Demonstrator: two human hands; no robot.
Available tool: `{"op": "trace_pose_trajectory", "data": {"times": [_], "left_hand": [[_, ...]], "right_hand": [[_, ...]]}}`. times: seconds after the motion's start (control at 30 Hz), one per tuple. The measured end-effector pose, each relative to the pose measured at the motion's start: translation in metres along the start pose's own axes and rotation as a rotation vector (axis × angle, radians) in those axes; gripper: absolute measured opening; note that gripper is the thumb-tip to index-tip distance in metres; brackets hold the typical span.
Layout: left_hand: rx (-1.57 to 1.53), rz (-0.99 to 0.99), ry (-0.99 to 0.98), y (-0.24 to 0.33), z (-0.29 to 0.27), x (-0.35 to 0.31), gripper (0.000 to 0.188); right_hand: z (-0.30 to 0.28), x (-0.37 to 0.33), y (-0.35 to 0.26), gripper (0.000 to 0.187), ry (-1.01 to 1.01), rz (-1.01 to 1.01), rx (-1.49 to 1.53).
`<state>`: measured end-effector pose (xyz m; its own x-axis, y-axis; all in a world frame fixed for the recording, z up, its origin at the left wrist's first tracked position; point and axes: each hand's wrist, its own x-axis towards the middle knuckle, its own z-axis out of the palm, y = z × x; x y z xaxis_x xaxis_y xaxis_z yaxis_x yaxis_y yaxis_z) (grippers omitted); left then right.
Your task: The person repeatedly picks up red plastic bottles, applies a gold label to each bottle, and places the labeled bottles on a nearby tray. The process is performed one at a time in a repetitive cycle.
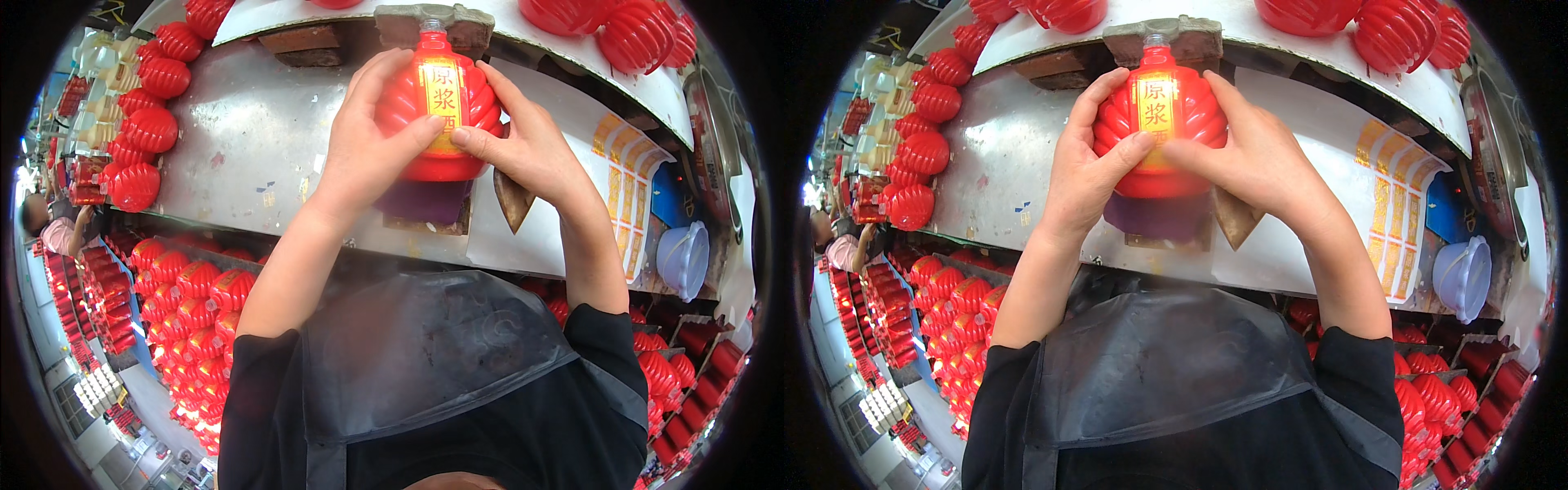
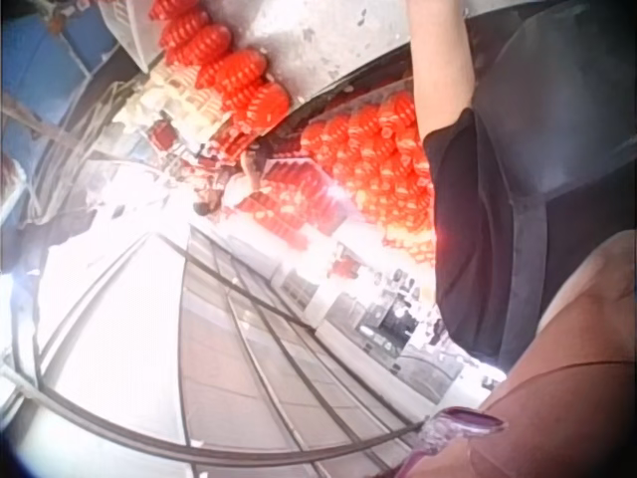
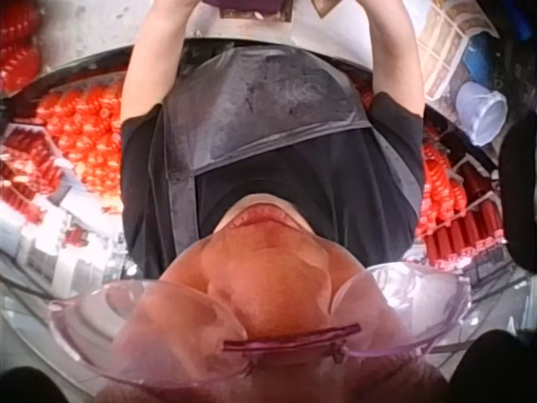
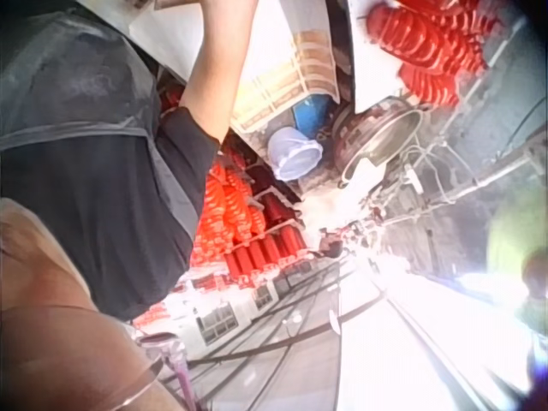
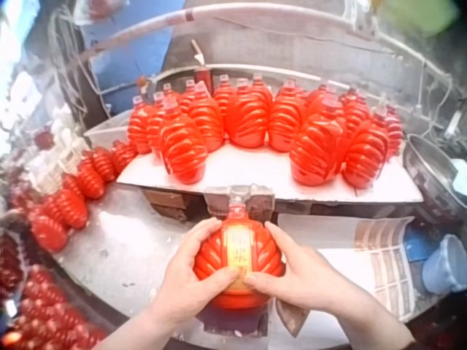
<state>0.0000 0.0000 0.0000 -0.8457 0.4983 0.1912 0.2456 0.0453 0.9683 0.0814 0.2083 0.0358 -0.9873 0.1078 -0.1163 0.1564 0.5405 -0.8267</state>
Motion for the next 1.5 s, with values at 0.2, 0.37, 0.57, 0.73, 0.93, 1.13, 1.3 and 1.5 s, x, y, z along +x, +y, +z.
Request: {"op": "trace_pose_trajectory", "data": {"times": [0.2,0.37,0.57,0.73,0.93,1.13,1.3,1.5], "left_hand": [[-0.013,-0.001,0.007,-0.001,0.005,-0.001,0.072],[0.113,0.039,-0.038,0.000,0.001,-0.001,0.073],[-0.014,0.011,-0.004,-0.001,0.002,0.001,0.072],[0.038,0.008,-0.006,0.001,0.000,0.001,0.071],[0.044,0.016,-0.007,0.000,-0.001,0.003,0.071],[0.093,0.073,-0.016,-0.003,-0.002,0.003,0.067],[0.007,0.107,-0.047,-0.010,-0.007,0.004,0.052],[0.079,0.132,-0.062,-0.012,-0.007,0.004,0.049]], "right_hand": [[-0.004,-0.003,-0.002,0.100,-0.006,0.019,-0.023],[-0.002,-0.002,-0.001,0.100,0.011,-0.004,-0.037],[-0.004,0.008,0.021,0.083,0.033,-0.074,0.035],[-0.049,0.027,0.020,0.050,0.055,0.116,0.573],[-0.027,0.022,-0.018,0.030,-0.030,-0.363,0.238],[-0.019,0.025,-0.021,0.027,0.354,-0.780,-0.342],[0.007,-0.021,-0.009,0.025,0.299,-1.116,-0.463],[0.007,-0.037,-0.005,0.032,0.281,-0.940,-0.283]]}}
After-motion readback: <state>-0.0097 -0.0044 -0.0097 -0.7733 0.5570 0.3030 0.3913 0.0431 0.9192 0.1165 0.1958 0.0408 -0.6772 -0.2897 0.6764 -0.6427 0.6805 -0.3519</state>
